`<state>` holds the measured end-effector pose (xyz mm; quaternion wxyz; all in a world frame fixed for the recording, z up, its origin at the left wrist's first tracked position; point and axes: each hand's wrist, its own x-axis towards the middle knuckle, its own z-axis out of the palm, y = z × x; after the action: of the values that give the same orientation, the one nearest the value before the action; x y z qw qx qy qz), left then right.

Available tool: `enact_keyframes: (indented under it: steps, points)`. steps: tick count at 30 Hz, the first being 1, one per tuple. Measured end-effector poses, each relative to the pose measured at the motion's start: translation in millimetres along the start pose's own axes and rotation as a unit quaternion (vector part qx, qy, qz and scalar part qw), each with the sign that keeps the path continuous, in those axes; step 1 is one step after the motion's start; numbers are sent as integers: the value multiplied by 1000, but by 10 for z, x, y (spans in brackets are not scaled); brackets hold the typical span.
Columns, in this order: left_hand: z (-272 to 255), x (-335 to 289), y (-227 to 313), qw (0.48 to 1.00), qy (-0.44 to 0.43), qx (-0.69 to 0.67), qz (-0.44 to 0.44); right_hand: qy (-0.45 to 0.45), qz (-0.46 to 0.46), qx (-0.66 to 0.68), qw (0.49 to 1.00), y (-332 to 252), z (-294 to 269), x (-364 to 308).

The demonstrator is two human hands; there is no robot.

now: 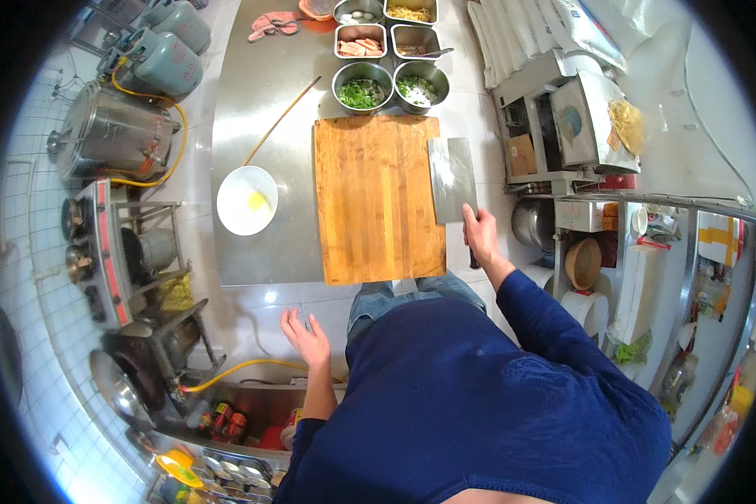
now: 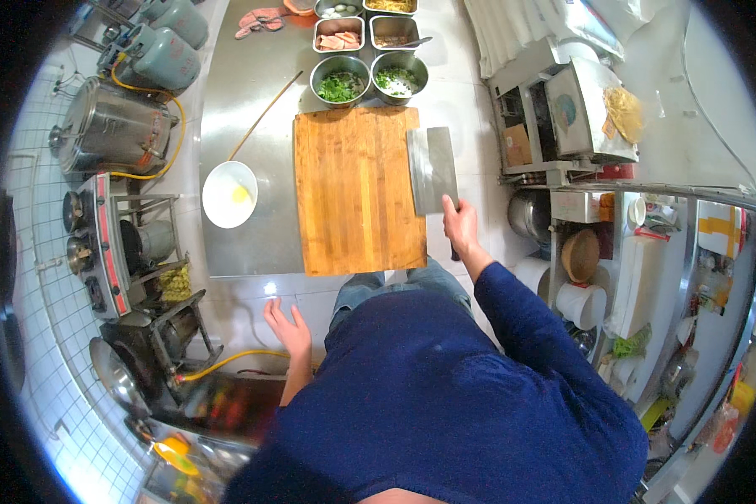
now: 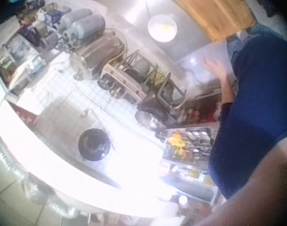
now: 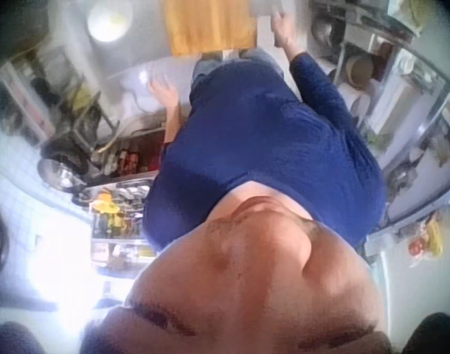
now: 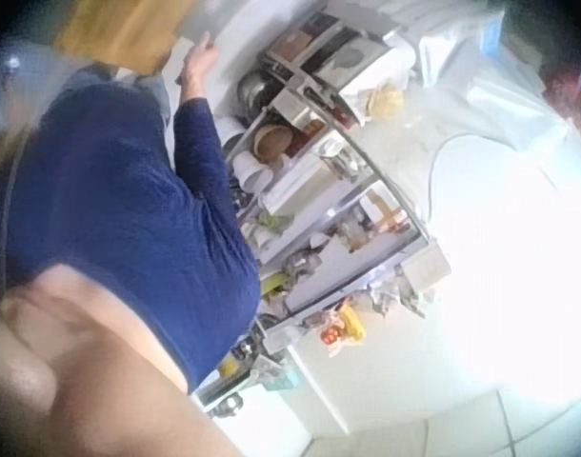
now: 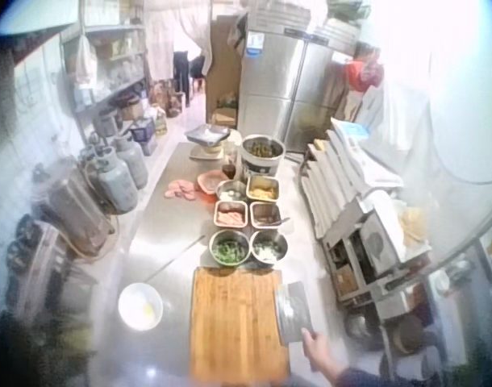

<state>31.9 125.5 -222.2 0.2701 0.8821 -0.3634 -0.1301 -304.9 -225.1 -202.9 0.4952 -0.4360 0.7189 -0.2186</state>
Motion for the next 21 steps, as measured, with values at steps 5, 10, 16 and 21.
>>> enact_keyframes:
  steps: [5, 10, 16, 21]
  points:
    - [28, -1241, -534, 970, -150, 108, -156, 26, -129, -129, 983, -347, 232, 531]
    - [277, -2495, -688, 954, -219, 186, -81, -2, -186, -252, 950, -559, 350, 566]
    - [1125, -3334, -104, 928, -118, -23, -352, -113, -265, -301, 909, -775, 436, 575]
    - [1557, -3747, 417, 949, -106, 48, -293, -181, -361, -374, 835, -928, 471, 567]
